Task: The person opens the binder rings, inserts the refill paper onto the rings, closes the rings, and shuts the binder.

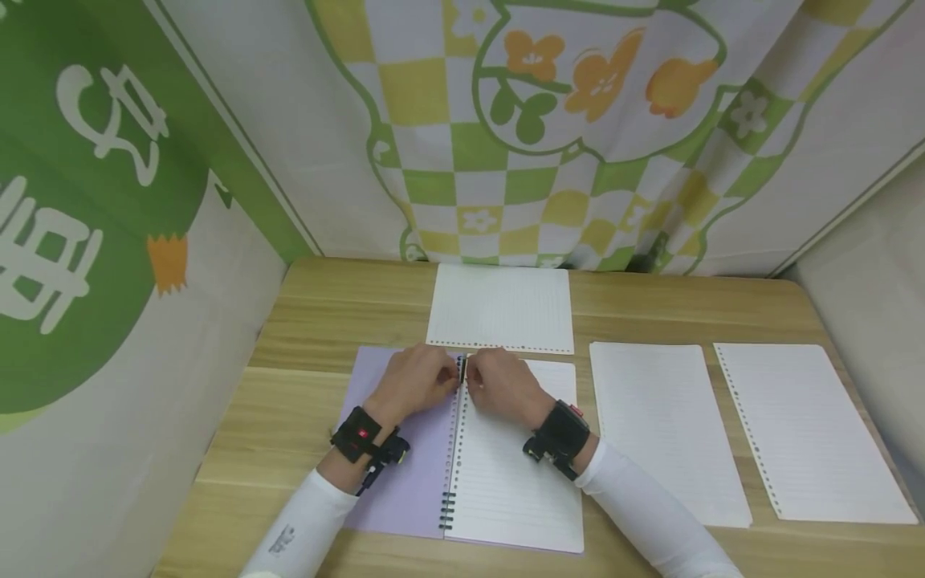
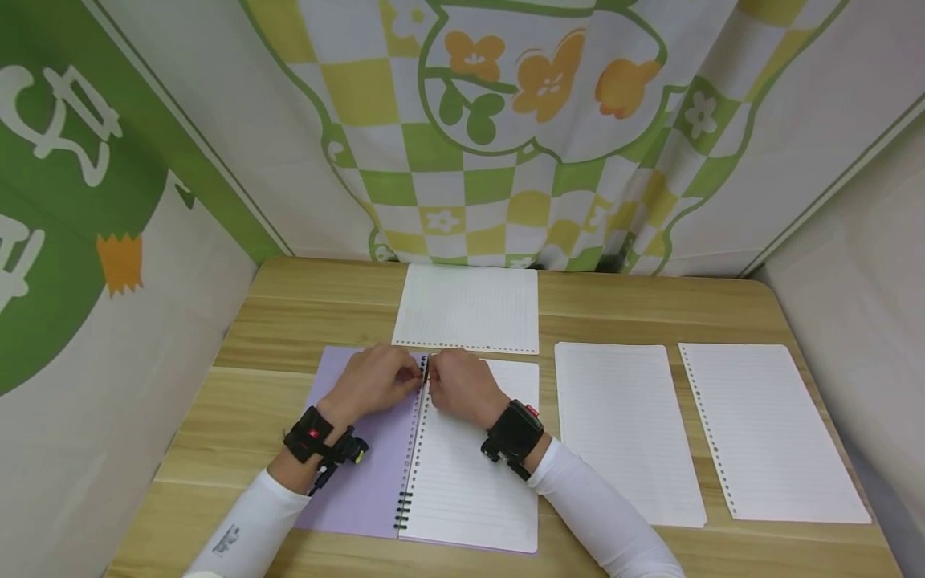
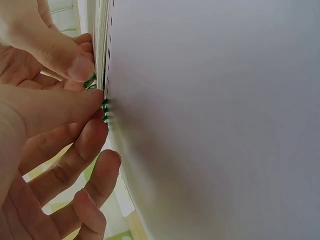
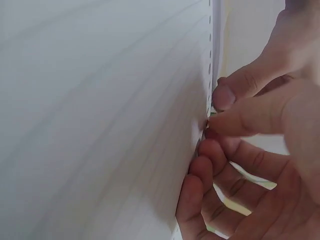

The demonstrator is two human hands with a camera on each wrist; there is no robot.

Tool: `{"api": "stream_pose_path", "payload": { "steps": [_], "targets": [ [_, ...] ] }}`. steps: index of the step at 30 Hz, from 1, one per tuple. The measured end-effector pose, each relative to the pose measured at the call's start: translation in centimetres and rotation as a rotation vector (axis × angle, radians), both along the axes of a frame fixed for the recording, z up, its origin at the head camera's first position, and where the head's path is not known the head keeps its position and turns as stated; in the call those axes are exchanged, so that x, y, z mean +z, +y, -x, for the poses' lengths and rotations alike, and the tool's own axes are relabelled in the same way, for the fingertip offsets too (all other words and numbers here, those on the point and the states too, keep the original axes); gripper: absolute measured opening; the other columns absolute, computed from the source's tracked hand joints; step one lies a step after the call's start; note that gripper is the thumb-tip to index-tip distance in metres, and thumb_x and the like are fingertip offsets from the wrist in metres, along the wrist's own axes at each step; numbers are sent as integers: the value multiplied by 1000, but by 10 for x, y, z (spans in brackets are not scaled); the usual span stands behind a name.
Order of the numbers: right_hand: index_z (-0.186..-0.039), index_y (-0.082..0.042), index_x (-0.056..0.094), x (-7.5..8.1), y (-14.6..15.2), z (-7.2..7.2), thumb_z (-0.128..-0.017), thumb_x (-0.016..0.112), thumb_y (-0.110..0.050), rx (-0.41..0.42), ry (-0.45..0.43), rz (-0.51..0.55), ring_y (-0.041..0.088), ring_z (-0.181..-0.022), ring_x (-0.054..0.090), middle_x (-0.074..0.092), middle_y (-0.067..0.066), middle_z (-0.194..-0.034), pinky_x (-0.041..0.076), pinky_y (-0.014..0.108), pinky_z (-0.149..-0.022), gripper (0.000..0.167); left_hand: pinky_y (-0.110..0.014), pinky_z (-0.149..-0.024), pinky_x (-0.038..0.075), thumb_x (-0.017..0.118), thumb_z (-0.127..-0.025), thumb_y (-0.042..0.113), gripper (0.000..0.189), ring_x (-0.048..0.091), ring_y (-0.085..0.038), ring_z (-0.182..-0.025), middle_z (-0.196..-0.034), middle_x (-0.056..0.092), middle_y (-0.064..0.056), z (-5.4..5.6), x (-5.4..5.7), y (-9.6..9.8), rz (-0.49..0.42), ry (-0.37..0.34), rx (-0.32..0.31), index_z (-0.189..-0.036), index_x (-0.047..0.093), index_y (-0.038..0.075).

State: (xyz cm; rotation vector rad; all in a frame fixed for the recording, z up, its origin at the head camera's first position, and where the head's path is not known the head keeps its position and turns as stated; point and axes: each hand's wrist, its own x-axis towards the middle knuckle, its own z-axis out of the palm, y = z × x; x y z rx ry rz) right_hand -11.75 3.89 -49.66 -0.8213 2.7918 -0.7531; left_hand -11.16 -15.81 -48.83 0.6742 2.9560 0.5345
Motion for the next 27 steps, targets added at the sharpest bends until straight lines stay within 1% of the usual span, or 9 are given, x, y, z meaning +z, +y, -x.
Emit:
{"api": "stream_pose_path", "payload": {
  "steps": [3,5,7,11,15,18,20,23,27],
  "targets": [
    [-82,-17,72,1,0,-1,-94,75,-20,-2,2,10,9,-66,54,62,-7,-75,44,24,-54,13,-28,-55,47,83,-88,21,10,55,-7,-64,-73,67,12,0,0,0,-1,-2,5,-79,83,26],
    [-81,-17,72,1,-1,-1,-95,76,-21,-4,10,18,8,-64,54,62,-7,-73,43,24,-53,15,-28,-55,46,83,-87,20,10,55,-7,-63,-73,68,12,0,0,0,-8,-5,13,-78,82,25],
    [-79,-17,72,1,-1,-1,-96,74,-19,-17,14,26,8,-62,53,61,-7,-71,42,24,-52,17,-28,-55,47,82,-87,20,10,55,-6,-62,-72,68,12,-1,1,0,-6,-10,26,-78,82,25],
    [-76,-16,70,1,-2,-2,-94,72,-13,-52,16,35,9,-59,52,59,-6,-67,40,24,-50,18,-28,-55,47,80,-86,20,11,55,-7,-62,-71,67,12,0,1,-2,0,-19,46,-76,81,25],
    [-74,-16,69,2,-3,-3,-92,73,-12,-65,0,31,9,-59,52,59,-6,-66,40,24,-50,19,-27,-54,46,81,-85,20,11,55,-6,-61,-69,67,14,0,0,-2,-4,-40,57,-76,81,25],
    [-76,-16,71,1,-1,-2,-92,73,-12,-67,-11,29,9,-59,52,60,-6,-67,40,24,-50,17,-26,-53,47,80,-87,19,12,55,-5,-59,-69,68,14,-1,0,-2,-9,-54,63,-78,83,25],
    [-78,-15,73,0,0,-2,-93,73,-13,-69,-17,35,9,-59,52,60,-6,-67,40,24,-50,15,-26,-53,47,80,-88,18,11,56,-6,-60,-72,71,12,-2,1,-1,-16,-53,68,-80,84,25],
    [-85,-14,77,-1,3,-3,-95,73,-16,-75,-28,52,8,-60,52,61,-6,-69,40,23,-51,11,-29,-58,52,80,-90,19,10,62,-8,-67,-82,77,9,-5,3,-2,-15,-40,86,-85,86,25],
    [-92,-12,80,2,7,-12,-98,71,-16,-77,-60,84,8,-62,54,63,-6,-74,43,23,-54,11,-35,-69,59,81,-91,21,7,72,-13,-83,-97,81,5,-17,6,-7,-20,-31,135,-95,86,24]
  ]
}}
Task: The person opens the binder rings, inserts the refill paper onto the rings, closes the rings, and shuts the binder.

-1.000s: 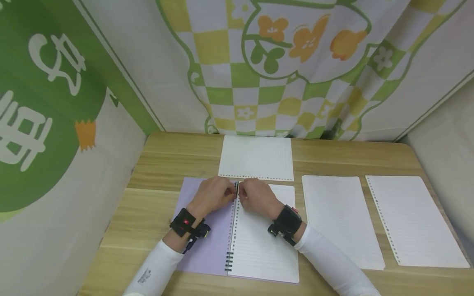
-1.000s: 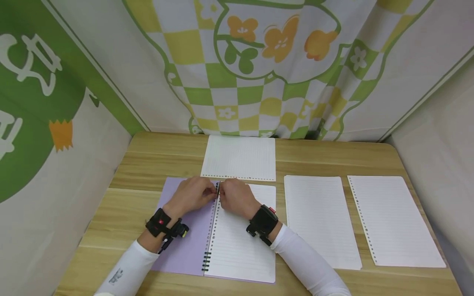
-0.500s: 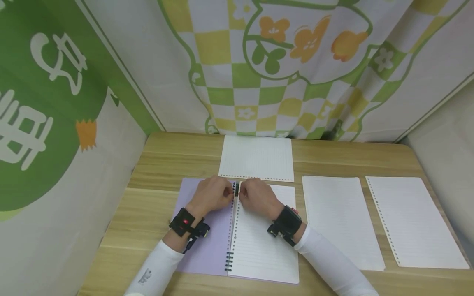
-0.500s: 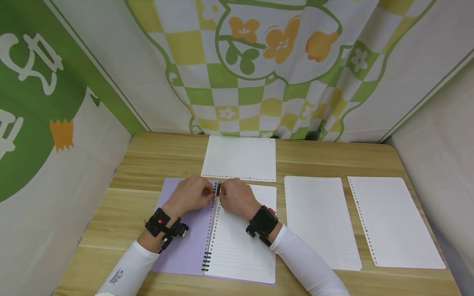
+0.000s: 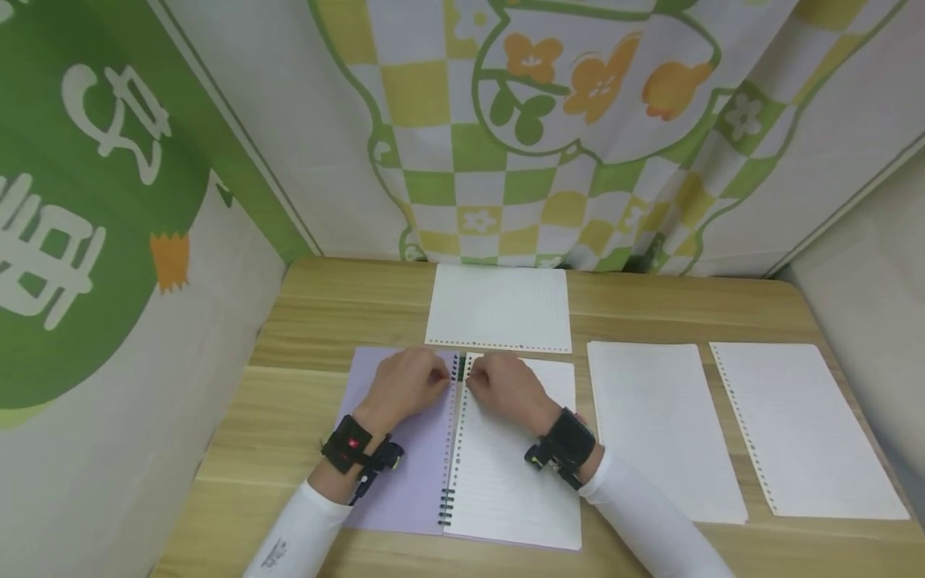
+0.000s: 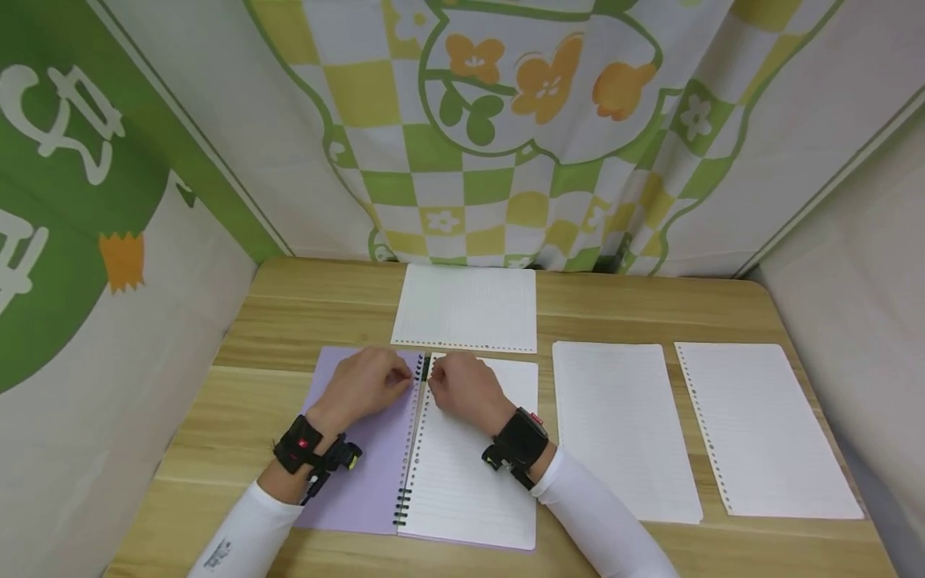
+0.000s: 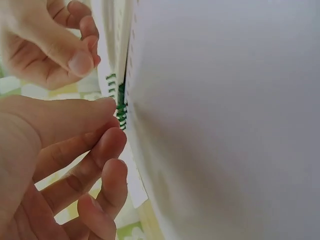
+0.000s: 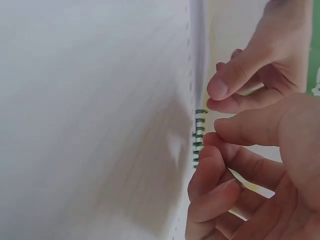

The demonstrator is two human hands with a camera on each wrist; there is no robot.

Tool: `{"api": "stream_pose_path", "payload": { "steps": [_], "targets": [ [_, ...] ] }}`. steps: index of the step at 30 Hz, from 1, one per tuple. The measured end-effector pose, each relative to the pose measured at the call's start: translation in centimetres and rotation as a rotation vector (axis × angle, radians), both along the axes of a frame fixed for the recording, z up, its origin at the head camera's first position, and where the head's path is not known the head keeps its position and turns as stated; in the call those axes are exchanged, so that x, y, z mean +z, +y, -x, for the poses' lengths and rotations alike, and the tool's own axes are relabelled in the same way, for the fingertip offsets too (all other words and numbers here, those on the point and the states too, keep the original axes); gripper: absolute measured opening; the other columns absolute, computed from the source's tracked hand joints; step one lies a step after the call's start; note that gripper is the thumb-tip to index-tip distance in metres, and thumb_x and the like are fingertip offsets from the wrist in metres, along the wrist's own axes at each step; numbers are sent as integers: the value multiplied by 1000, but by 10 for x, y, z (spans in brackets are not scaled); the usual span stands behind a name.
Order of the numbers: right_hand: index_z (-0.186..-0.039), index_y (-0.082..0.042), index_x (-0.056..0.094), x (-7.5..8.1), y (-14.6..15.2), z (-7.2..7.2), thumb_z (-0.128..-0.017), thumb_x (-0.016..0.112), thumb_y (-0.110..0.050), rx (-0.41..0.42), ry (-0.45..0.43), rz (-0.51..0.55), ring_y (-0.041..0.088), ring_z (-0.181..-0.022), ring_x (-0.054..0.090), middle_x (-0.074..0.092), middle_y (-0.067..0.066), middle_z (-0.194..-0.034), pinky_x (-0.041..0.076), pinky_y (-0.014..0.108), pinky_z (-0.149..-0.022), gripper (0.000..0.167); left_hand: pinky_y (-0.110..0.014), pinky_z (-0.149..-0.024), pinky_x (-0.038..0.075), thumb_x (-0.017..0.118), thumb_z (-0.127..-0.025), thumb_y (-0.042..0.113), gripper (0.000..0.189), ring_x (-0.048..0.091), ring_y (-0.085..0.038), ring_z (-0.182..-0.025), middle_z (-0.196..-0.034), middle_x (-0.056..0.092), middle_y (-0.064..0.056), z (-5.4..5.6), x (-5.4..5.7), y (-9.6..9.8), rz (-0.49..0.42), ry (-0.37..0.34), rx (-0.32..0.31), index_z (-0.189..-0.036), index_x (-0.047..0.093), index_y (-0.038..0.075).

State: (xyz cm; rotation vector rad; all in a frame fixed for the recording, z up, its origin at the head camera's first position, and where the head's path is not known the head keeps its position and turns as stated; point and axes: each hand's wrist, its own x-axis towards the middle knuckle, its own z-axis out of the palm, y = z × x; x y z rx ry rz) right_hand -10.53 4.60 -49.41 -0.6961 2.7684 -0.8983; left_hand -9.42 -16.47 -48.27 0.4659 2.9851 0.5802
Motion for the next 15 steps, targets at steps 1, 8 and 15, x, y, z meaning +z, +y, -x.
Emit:
{"api": "stream_pose_path", "payload": {
  "steps": [1,8,15],
  "targets": [
    [-94,-12,81,1,2,-3,-98,71,-16,0,-8,9,8,-63,54,64,-6,-75,44,23,-55,11,-36,-71,60,81,-91,21,7,73,-14,-86,-98,81,5,-4,1,-1,-13,-5,9,-96,86,23],
    [-98,-11,81,6,11,-36,-97,75,-12,46,-37,70,7,-70,58,70,-5,-83,50,23,-62,6,-30,-70,55,83,-93,23,5,64,-5,-78,-92,77,12,-39,3,-7,-116,-83,2,-98,85,23],
    [-99,-11,82,5,11,-71,-95,77,-9,162,-43,91,2,-73,58,73,-5,-87,50,19,-67,7,-22,-67,49,83,-93,26,4,57,2,-73,-87,73,20,-72,3,-11,-171,-185,-95,-96,83,27]
  ]
}}
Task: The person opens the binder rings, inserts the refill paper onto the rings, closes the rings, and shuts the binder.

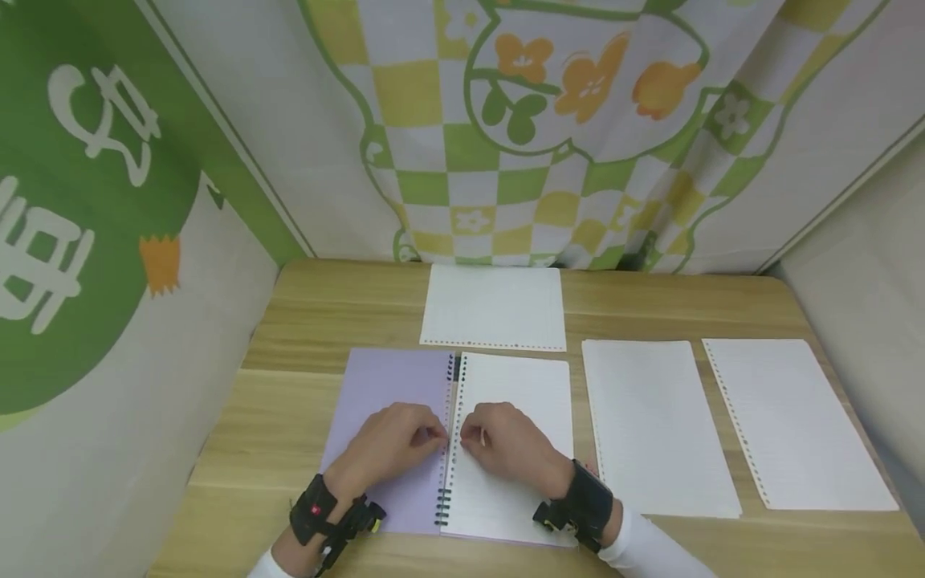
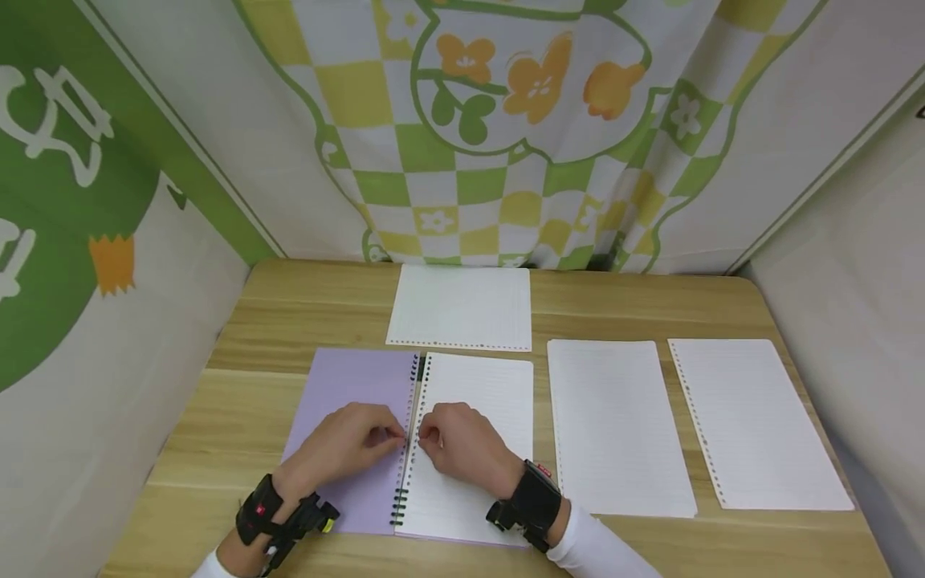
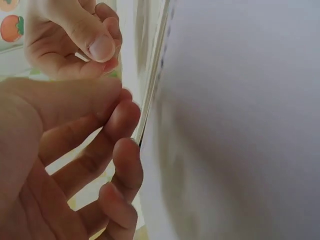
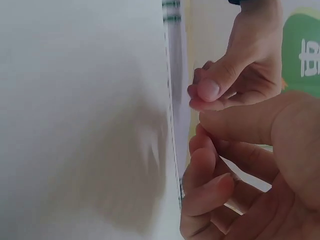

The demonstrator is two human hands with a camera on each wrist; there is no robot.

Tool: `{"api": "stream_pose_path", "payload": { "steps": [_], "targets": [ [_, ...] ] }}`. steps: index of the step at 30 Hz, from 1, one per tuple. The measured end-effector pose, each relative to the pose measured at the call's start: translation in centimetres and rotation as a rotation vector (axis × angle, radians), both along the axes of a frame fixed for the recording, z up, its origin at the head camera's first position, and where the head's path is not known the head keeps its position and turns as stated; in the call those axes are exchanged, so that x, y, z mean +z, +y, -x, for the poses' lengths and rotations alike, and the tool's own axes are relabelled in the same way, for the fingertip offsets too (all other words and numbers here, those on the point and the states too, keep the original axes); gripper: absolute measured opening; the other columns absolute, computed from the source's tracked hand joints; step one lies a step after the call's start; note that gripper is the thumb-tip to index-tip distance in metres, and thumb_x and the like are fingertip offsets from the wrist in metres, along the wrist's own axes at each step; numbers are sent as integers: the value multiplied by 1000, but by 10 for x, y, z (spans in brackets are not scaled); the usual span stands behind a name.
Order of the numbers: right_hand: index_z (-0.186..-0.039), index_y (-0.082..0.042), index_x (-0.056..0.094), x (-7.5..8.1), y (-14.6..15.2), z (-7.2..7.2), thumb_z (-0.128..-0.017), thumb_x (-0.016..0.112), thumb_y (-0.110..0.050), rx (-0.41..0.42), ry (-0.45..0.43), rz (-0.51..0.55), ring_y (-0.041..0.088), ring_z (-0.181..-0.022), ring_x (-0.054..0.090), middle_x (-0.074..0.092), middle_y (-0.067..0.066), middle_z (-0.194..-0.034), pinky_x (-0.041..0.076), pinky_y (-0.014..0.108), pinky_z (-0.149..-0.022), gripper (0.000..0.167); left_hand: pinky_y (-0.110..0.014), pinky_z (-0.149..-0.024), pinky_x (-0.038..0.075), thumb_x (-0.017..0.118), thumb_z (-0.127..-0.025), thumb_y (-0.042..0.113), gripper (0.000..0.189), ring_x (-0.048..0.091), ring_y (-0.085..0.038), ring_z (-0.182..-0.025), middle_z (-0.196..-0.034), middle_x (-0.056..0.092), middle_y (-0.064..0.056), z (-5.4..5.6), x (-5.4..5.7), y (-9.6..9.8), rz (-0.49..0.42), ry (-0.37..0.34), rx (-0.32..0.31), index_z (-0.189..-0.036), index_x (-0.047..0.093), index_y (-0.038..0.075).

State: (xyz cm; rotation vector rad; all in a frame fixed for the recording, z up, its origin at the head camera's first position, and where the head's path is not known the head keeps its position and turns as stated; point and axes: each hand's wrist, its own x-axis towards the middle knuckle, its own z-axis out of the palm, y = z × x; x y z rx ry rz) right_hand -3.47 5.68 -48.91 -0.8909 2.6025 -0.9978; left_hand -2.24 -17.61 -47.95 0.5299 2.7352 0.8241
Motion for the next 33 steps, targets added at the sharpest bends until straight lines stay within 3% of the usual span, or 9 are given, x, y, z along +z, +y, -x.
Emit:
{"api": "stream_pose_path", "payload": {
  "steps": [6,11,18,24,30,33],
  "targets": [
    [-101,-15,84,-1,-4,-27,-96,77,-12,111,-52,-32,-4,-77,58,72,-11,-88,49,14,-69,9,-27,-78,55,83,-92,23,5,64,3,-84,-91,74,22,-26,-7,-1,-35,-48,-95,-95,82,27],
    [-101,-17,85,-3,-7,-38,-95,79,-10,131,-78,-43,-7,-82,61,74,-12,-92,50,12,-72,11,-29,-81,57,83,-92,19,8,66,3,-88,-93,76,21,-39,-10,-1,-82,-46,-131,-93,82,27],
    [-102,-17,85,-8,-11,-44,-94,79,-8,128,-69,-25,-8,-83,63,76,-11,-92,50,10,-72,14,-31,-85,58,83,-91,17,10,68,0,-91,-94,77,18,-45,-9,-4,-92,-41,-143,-93,82,27],
    [-98,-17,85,-14,-12,-47,-91,79,-5,62,-69,16,-7,-77,60,76,-10,-90,49,10,-67,15,-33,-87,58,83,-93,18,8,69,-2,-93,-94,77,17,-43,-7,-5,-76,-26,-148,-93,80,26],
    [-90,-13,84,-13,-12,-52,-87,80,0,-9,-145,82,-7,-72,59,77,-7,-88,50,12,-64,14,-33,-85,58,83,-92,24,4,69,-2,-91,-92,75,19,-48,-8,-5,-61,4,-113,-91,79,25],
    [-89,-13,84,-14,-11,-53,-87,80,0,-16,-135,85,-8,-72,59,77,-7,-87,50,11,-64,14,-31,-82,57,83,-92,27,4,68,0,-90,-92,75,20,-51,-11,-3,-49,12,-92,-92,81,23]
  ]
}}
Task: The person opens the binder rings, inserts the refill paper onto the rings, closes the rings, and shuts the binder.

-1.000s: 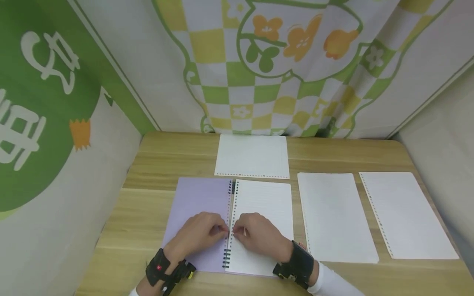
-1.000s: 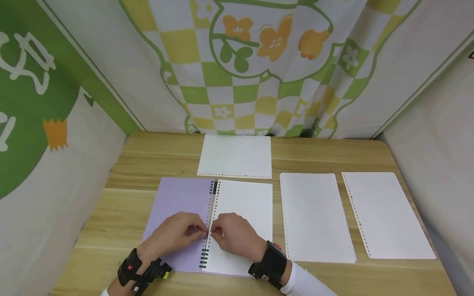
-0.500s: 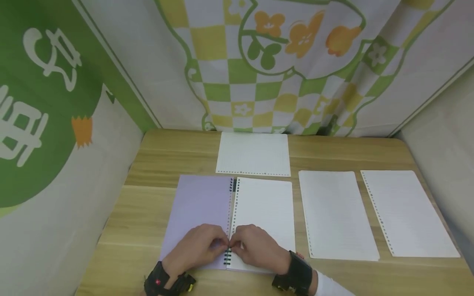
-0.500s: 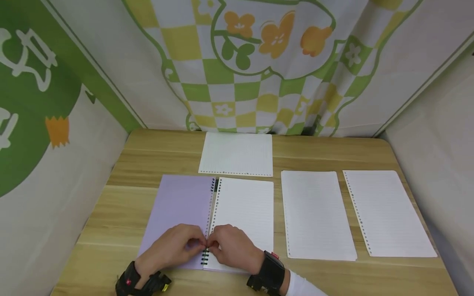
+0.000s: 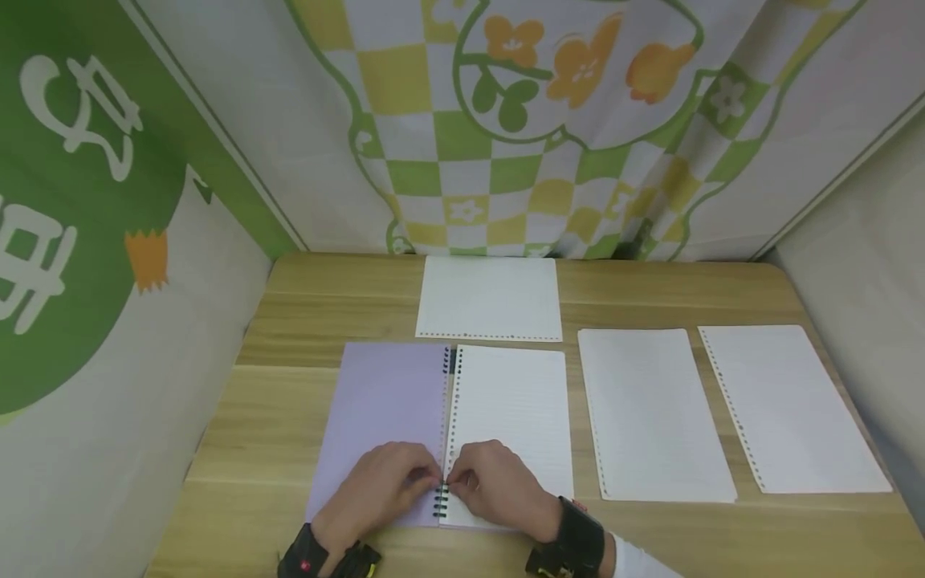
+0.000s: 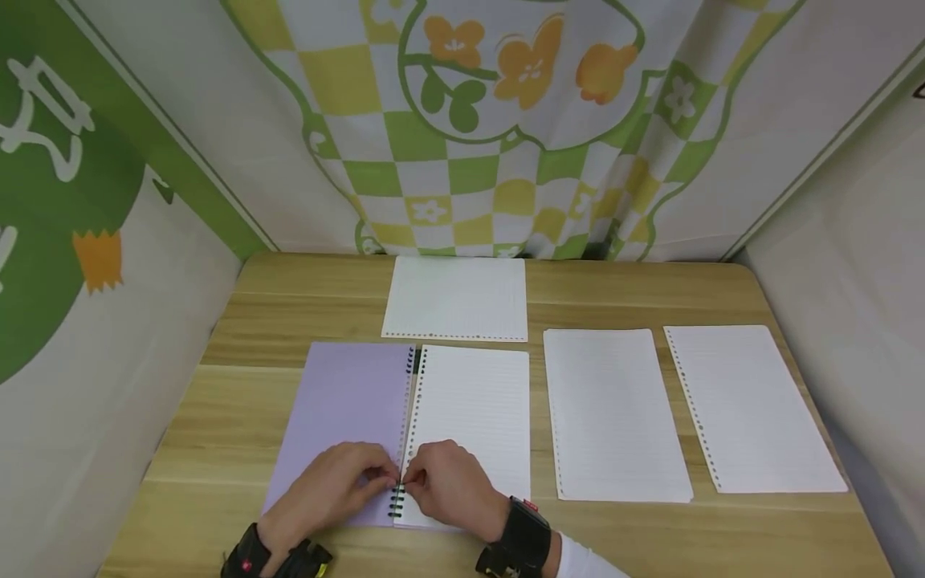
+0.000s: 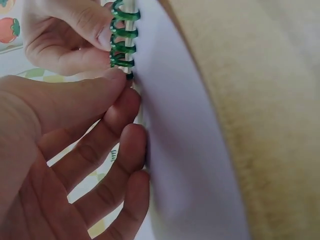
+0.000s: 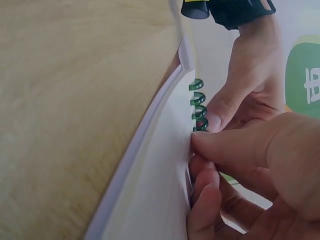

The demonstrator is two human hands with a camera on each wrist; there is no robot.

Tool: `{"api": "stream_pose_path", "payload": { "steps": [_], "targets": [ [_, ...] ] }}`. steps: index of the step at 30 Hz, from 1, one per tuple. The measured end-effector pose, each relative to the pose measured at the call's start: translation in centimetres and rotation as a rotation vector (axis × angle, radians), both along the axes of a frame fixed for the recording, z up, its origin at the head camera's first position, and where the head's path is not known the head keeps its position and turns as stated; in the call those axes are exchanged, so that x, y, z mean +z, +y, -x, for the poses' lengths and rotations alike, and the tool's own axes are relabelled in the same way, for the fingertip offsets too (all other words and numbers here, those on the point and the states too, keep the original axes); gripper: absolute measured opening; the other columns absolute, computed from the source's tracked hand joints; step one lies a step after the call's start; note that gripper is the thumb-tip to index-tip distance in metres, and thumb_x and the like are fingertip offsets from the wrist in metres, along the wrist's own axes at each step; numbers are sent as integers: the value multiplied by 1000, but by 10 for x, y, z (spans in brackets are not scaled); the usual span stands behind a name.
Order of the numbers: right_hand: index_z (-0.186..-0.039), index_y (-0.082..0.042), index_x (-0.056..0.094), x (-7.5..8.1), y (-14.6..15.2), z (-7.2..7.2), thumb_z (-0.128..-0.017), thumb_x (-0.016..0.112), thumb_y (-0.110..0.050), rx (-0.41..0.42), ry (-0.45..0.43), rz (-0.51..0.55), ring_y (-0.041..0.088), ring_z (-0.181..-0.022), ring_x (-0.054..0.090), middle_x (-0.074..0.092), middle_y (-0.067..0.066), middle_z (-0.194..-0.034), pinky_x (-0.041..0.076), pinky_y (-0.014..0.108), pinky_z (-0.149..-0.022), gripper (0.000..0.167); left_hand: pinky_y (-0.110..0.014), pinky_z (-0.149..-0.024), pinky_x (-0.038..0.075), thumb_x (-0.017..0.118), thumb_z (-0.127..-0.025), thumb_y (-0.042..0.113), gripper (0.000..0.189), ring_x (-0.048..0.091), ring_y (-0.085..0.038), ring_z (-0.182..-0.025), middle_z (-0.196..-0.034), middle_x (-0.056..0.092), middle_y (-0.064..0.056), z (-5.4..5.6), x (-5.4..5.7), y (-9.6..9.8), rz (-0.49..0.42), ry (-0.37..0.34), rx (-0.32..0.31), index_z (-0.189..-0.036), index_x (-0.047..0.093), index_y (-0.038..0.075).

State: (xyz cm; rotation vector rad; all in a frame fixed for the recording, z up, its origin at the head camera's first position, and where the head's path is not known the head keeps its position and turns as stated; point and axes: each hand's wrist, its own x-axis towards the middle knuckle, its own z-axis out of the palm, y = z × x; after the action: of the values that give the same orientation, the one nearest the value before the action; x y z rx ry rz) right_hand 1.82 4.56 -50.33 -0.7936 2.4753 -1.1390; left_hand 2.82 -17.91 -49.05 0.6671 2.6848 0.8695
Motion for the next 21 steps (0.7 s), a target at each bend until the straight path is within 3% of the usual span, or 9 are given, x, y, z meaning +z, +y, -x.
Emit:
{"api": "stream_pose_path", "payload": {
  "steps": [8,14,21],
  "targets": [
    [-91,-16,83,2,2,2,-89,79,-4,17,18,-23,-7,-71,56,73,-10,-85,48,12,-63,13,-32,-83,59,84,-91,21,4,70,-3,-93,-94,76,18,-5,-1,2,-3,36,23,-94,81,23],
    [-91,-19,77,3,4,-11,-93,80,-10,77,42,-24,-6,-78,56,66,-16,-85,49,12,-71,9,-30,-81,58,84,-91,18,12,67,-1,-92,-94,73,19,-14,0,1,-14,87,30,-94,76,26],
    [-92,-23,78,2,3,-26,-92,84,-19,149,115,-64,-9,-79,55,65,-19,-87,46,8,-71,7,-24,-75,54,89,-82,18,21,60,5,-82,-86,66,25,-29,1,-2,-72,130,-37,-87,72,30]
  ]
}}
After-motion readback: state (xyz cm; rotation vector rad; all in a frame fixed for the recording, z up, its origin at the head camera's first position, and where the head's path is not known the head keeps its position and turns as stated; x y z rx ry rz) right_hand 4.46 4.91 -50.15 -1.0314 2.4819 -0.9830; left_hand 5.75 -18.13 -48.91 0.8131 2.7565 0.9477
